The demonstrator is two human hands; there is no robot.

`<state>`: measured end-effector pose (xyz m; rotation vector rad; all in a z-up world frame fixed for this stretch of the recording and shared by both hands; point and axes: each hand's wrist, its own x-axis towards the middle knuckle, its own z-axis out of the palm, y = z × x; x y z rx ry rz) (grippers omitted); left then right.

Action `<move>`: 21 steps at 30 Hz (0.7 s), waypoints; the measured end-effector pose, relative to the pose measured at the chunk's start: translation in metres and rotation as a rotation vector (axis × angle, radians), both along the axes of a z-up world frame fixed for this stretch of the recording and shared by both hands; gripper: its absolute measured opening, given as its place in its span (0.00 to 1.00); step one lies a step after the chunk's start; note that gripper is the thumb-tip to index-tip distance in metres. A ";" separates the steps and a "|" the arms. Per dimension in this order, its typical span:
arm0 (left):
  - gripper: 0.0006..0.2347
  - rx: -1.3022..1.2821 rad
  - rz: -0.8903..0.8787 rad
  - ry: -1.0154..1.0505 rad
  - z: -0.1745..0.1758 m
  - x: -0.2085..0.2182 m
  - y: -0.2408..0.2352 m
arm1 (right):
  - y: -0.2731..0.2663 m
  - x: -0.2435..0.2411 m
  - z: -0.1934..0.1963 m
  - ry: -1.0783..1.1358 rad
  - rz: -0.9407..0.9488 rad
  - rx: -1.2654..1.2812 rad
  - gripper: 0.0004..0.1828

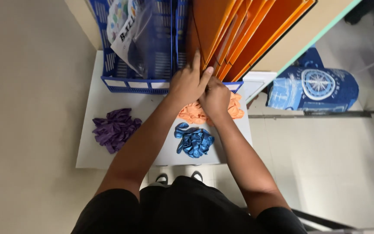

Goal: The recorder is cleaning some orange folders using a piece of cloth.

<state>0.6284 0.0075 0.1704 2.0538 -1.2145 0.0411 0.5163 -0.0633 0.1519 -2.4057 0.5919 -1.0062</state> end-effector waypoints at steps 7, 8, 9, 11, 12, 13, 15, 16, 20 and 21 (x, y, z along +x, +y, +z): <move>0.32 0.030 -0.051 -0.068 -0.005 0.000 0.017 | 0.025 -0.028 0.020 -0.153 -0.057 -0.007 0.10; 0.33 -0.017 -0.064 -0.076 -0.007 -0.003 0.022 | 0.031 -0.036 0.024 -0.176 -0.043 0.001 0.10; 0.34 -0.070 -0.077 -0.091 -0.005 -0.002 0.025 | 0.034 -0.040 0.031 -0.208 -0.030 0.003 0.11; 0.34 -0.128 -0.119 -0.026 0.021 -0.013 0.037 | 0.044 -0.065 0.027 -0.242 0.013 0.036 0.09; 0.35 -0.188 -0.141 0.044 0.033 -0.020 0.044 | 0.051 -0.079 0.024 -0.273 0.074 0.065 0.07; 0.35 -0.183 -0.165 0.040 0.032 -0.021 0.044 | 0.056 -0.092 0.022 -0.280 0.050 0.066 0.07; 0.35 -0.453 -0.171 -0.217 0.027 -0.028 0.045 | 0.072 -0.122 0.015 -0.194 0.149 0.102 0.04; 0.35 -0.445 -0.195 -0.204 0.031 -0.039 0.051 | 0.080 -0.136 0.006 -0.190 0.123 0.112 0.04; 0.30 -0.552 -0.338 -0.220 0.038 -0.090 0.055 | 0.104 -0.186 -0.048 -0.205 -0.078 0.238 0.04; 0.28 -0.586 -0.441 -0.200 0.036 -0.108 0.052 | 0.112 -0.203 -0.067 -0.241 -0.166 0.312 0.05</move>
